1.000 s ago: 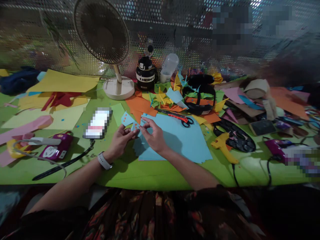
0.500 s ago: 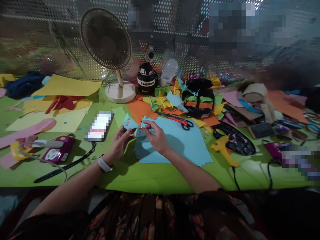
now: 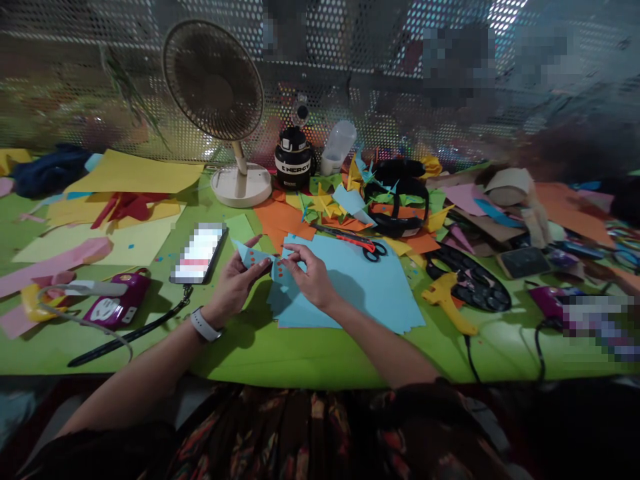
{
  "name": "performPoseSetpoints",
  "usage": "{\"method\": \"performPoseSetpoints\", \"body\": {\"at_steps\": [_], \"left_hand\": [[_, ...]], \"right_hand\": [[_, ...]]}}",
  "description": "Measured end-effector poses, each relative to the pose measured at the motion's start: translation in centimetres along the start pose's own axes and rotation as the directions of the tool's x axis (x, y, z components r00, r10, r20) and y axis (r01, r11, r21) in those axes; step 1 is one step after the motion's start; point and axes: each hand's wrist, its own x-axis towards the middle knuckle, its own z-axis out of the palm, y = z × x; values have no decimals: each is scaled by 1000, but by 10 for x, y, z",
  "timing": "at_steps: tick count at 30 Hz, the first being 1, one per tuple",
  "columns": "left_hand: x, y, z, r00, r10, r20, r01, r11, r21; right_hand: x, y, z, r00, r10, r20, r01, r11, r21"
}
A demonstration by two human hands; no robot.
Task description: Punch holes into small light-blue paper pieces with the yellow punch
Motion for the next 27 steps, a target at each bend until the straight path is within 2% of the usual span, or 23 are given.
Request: {"method": "performPoseSetpoints", "body": {"at_steps": [3,6,10,13,16,18,20,22,25,26,27], "left_hand": [[-1,4,4,999,10,54,-9,1000,-18],[1,4,2,997,-12,77,15,999,-37],[3,0,-6,997,-62,44,59,996,63],[3,0,-7,999,-36,2,35,991,131],[0,4,-5,999,17,-31,-11,985,170],[-3,7,-3,999,35,-12,-32,980,195],[-5,10,0,998,37,40,-45,974,220],[-6,12,1,996,36,85,-56,969,240],[-4,13,1,995,53,84,-71,973,220],[-3,13,0,996,55,75,-69,977,200],[-1,12,-1,996,54,64,-65,982,179]], "right_hand": [[5,0,-6,999,-7,-41,7,1000,-8],[12,-2,-17,990,-33,-135,29,999,-32],[21,-4,-32,965,-59,-257,55,998,-22],[23,-2,-40,965,-52,-258,51,999,-12],[19,1,-46,987,-15,-163,11,1000,-23],[15,2,-52,998,38,-43,-40,998,-43],[13,0,-62,988,108,110,-103,993,-57],[17,-7,-77,936,182,302,-167,983,-74],[37,-21,-109,788,278,549,-237,960,-146],[48,-24,-121,771,300,561,-251,954,-164],[60,-26,-134,802,307,513,-264,952,-157]]}}
